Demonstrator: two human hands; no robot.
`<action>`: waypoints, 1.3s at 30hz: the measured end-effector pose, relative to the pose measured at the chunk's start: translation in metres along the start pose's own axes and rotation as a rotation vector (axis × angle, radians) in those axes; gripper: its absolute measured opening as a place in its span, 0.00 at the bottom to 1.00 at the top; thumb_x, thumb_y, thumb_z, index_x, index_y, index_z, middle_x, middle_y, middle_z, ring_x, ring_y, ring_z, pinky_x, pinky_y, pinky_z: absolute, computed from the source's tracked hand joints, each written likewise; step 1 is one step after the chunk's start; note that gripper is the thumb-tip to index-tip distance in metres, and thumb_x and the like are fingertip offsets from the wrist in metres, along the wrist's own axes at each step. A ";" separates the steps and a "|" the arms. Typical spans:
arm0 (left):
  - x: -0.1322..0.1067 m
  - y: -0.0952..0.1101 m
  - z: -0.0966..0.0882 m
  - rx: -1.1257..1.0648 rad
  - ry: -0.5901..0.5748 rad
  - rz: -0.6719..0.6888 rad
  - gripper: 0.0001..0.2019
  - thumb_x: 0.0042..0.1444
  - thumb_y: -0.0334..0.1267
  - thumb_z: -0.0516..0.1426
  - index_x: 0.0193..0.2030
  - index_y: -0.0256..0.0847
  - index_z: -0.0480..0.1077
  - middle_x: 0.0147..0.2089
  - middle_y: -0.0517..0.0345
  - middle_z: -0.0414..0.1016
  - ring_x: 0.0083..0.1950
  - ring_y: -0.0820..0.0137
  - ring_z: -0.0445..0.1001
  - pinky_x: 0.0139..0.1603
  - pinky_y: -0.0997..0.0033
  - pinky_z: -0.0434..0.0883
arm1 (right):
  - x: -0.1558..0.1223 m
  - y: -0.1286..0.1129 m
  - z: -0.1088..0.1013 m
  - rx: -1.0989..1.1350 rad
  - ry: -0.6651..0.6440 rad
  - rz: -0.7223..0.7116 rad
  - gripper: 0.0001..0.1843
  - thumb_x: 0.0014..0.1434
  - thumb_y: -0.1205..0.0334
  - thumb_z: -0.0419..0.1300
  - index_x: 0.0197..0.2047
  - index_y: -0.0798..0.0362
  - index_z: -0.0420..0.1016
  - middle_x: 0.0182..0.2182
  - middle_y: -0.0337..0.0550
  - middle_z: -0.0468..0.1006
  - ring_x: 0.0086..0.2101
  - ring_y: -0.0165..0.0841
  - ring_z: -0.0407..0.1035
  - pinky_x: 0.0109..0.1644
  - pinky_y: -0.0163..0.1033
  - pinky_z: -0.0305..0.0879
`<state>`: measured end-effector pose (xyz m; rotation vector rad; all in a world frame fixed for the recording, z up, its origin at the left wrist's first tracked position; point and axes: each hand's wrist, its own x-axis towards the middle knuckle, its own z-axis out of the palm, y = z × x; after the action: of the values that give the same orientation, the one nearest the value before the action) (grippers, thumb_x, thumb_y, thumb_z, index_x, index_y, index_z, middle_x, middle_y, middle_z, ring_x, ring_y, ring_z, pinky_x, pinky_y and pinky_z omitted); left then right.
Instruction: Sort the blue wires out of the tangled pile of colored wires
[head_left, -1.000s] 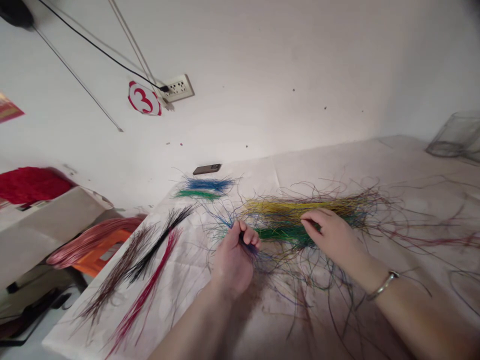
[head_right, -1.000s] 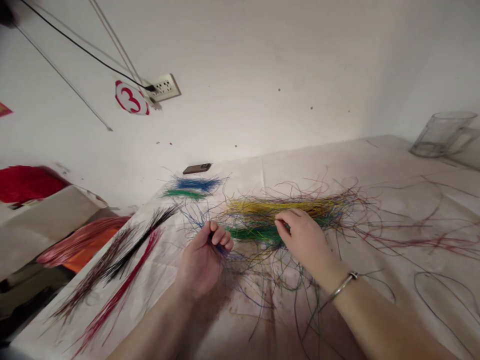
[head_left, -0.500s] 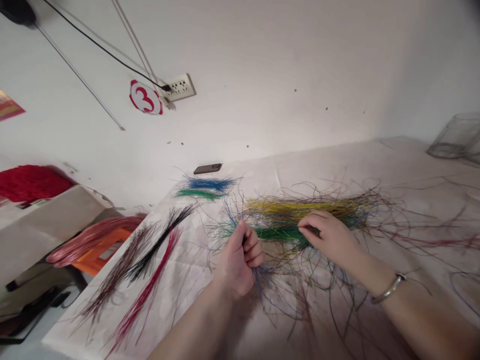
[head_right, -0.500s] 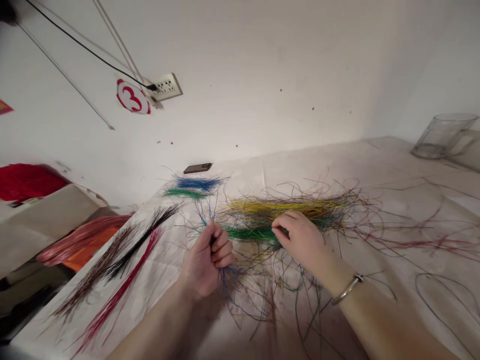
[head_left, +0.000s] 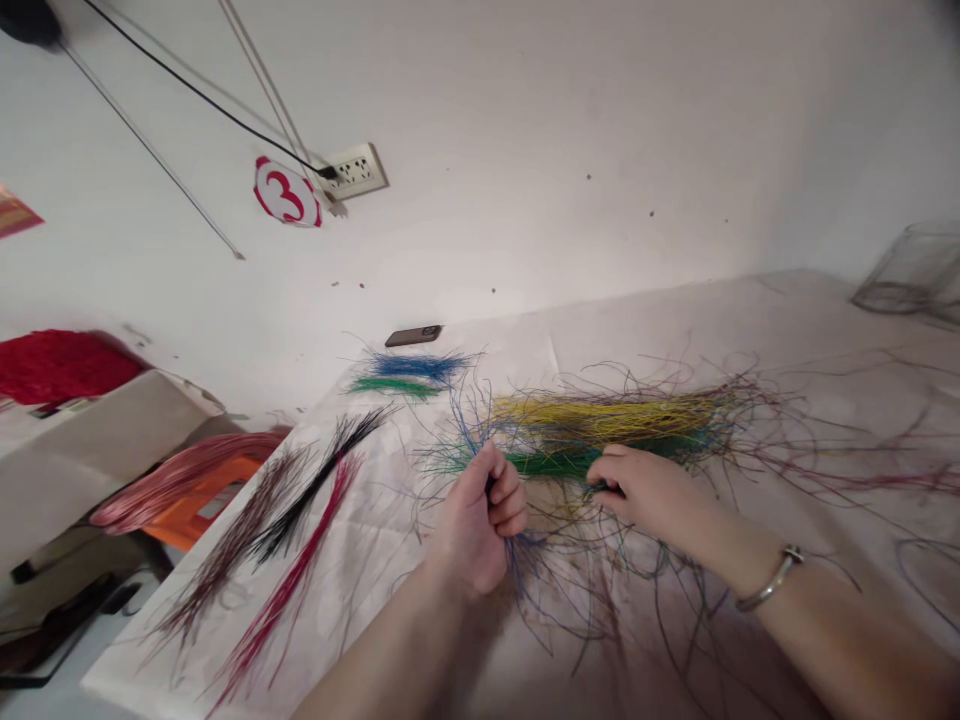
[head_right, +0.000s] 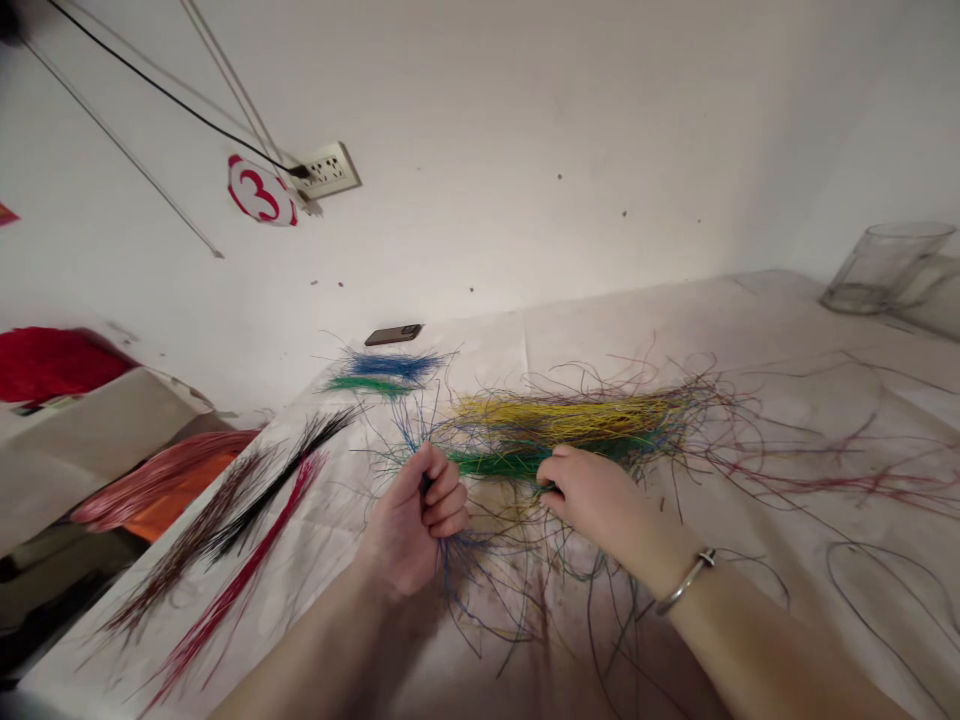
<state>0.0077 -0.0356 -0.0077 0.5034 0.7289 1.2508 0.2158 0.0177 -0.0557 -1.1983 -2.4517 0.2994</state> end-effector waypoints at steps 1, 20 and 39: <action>0.000 0.000 0.000 0.003 0.003 -0.001 0.19 0.55 0.47 0.58 0.26 0.40 0.52 0.20 0.70 0.43 0.18 0.82 0.38 0.17 0.80 0.39 | 0.000 0.000 0.001 -0.002 -0.002 0.004 0.05 0.50 0.70 0.61 0.28 0.51 0.74 0.27 0.37 0.70 0.26 0.30 0.67 0.29 0.35 0.58; -0.002 -0.002 0.000 0.012 -0.022 -0.026 0.15 0.59 0.43 0.54 0.27 0.39 0.53 0.21 0.69 0.44 0.19 0.81 0.37 0.17 0.79 0.39 | 0.006 0.007 -0.003 0.206 0.326 0.236 0.05 0.56 0.63 0.55 0.29 0.51 0.68 0.28 0.40 0.70 0.28 0.32 0.65 0.32 0.37 0.61; -0.003 -0.003 -0.001 0.013 -0.041 -0.040 0.14 0.59 0.41 0.53 0.28 0.39 0.54 0.22 0.68 0.44 0.19 0.81 0.38 0.18 0.79 0.39 | 0.009 0.013 -0.009 0.552 0.463 0.489 0.11 0.54 0.53 0.57 0.29 0.51 0.72 0.27 0.38 0.73 0.30 0.34 0.66 0.35 0.38 0.59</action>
<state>0.0084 -0.0396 -0.0097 0.5218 0.7099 1.1961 0.2234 0.0328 -0.0498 -1.3923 -1.5227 0.6923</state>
